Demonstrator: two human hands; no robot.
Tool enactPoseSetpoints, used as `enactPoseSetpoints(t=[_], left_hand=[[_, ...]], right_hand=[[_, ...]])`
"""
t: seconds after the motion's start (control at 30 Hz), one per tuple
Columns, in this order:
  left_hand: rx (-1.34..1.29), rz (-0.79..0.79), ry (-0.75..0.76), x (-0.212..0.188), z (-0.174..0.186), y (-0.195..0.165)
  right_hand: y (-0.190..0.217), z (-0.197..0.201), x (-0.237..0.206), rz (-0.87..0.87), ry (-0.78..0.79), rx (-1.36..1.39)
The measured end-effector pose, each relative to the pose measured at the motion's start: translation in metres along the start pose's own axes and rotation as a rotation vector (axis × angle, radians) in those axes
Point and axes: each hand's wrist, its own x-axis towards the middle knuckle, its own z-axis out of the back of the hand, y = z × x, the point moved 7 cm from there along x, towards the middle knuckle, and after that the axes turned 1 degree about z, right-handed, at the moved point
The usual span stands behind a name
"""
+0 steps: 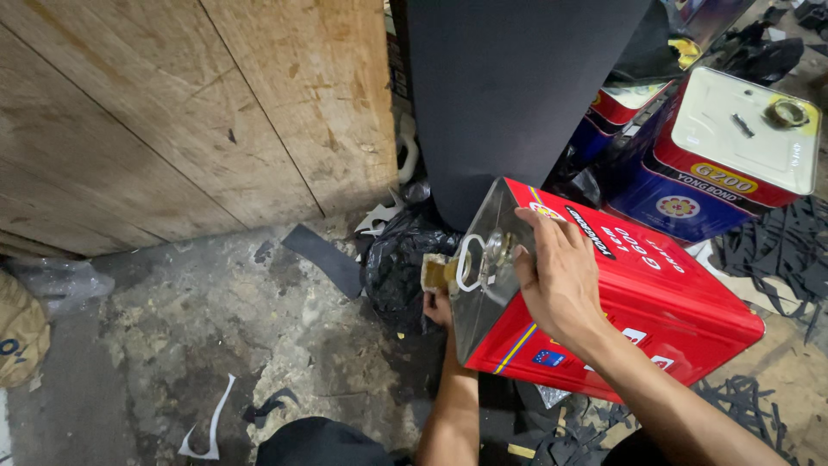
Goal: The person pours liquid from a red metal can into a small container, then sits on the floor and uses a brush to apply the liquid to small black shoe parts. The person repeatedly picks up parts, applies the liquid, and places them down.
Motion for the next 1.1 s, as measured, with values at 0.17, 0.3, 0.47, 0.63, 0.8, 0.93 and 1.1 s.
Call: enactPoseSetpoints(t=[0.17,0.3,0.47,0.63,0.8,0.93,1.1], left_hand=[[0.075,-0.134,0.095,0.006,-0.006,-0.001],[-0.125,-0.227,0.189,0.011,-0.014,0.003],[-0.012,-0.31,0.059,0.006,-0.017,0.009],[0.051,-0.451,0.325,-0.011,-0.042,0.02],[0.061,-0.43,0.423,-0.033,-0.056,0.04],[-0.012,-0.107,0.528,-0.051,-0.062,0.058],[0.092,0.009,0.55,-0.06,-0.063,0.074]], right_hand=[[0.001,0.007,-0.002,0.056,-0.046,0.011],[-0.009,0.016,-0.006,0.004,-0.069,-0.022],[-0.035,0.04,-0.016,-0.147,-0.096,-0.037],[-0.052,0.084,-0.03,-0.092,-0.259,0.006],[-0.087,0.115,-0.049,-0.177,-0.335,0.159],[-0.122,0.133,-0.061,-0.232,-0.378,0.123],[-0.169,0.155,-0.074,-0.166,-0.508,0.23]])
